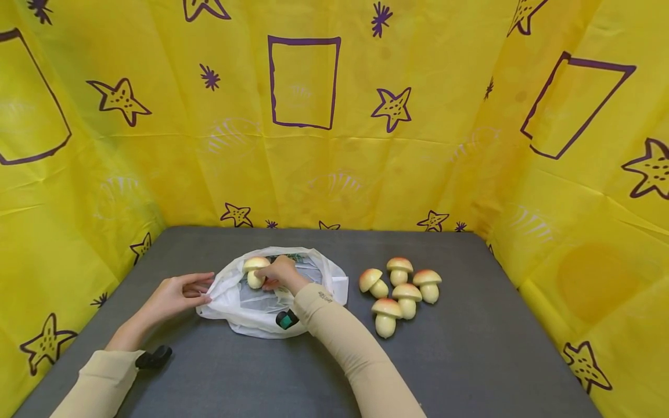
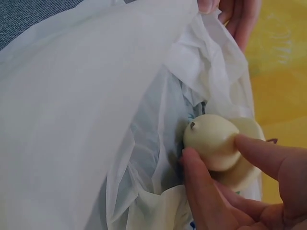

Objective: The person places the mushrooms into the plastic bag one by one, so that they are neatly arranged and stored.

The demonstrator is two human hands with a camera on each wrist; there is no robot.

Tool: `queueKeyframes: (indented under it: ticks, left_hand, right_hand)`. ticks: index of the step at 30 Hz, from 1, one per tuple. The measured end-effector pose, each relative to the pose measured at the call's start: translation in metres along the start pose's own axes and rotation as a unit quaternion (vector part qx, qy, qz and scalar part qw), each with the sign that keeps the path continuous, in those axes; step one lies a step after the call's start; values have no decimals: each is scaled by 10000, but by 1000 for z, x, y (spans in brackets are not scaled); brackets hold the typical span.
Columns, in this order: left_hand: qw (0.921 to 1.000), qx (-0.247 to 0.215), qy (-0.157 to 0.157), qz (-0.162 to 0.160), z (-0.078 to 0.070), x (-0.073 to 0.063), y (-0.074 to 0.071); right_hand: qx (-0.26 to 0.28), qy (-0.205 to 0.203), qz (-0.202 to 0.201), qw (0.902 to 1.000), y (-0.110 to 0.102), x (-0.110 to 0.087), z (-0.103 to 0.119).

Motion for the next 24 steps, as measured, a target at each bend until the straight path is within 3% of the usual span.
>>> queueKeyframes:
  ticks: [9,13,17,24]
  left_hand:
    - [10000,-19,-6,51,0,1,0]
    - [9999,-24,-84,54,1,1,-1]
    - [10000,-43,-61,39,0,0,0]
    - [9999,-11,-102,-31,2,1,-1]
  right_hand:
    - [-130,-96,58,9999,-8,-1,-1]
    - [-684,-379,-33,9969,-17,-3,2]
    - [-901,-472,-61,9948,-27,-6,6]
    - [-797,-503,210,9953,-47,-19,8]
Point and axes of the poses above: each hand's wrist, its own x-axis towards the middle knuckle, its own y-axis out of the palm, z = x × y, the point moved 3 cm from there along x, towards the middle knuckle, and after that the axes turned 7 degrees about -z, right-handed, at the moved point
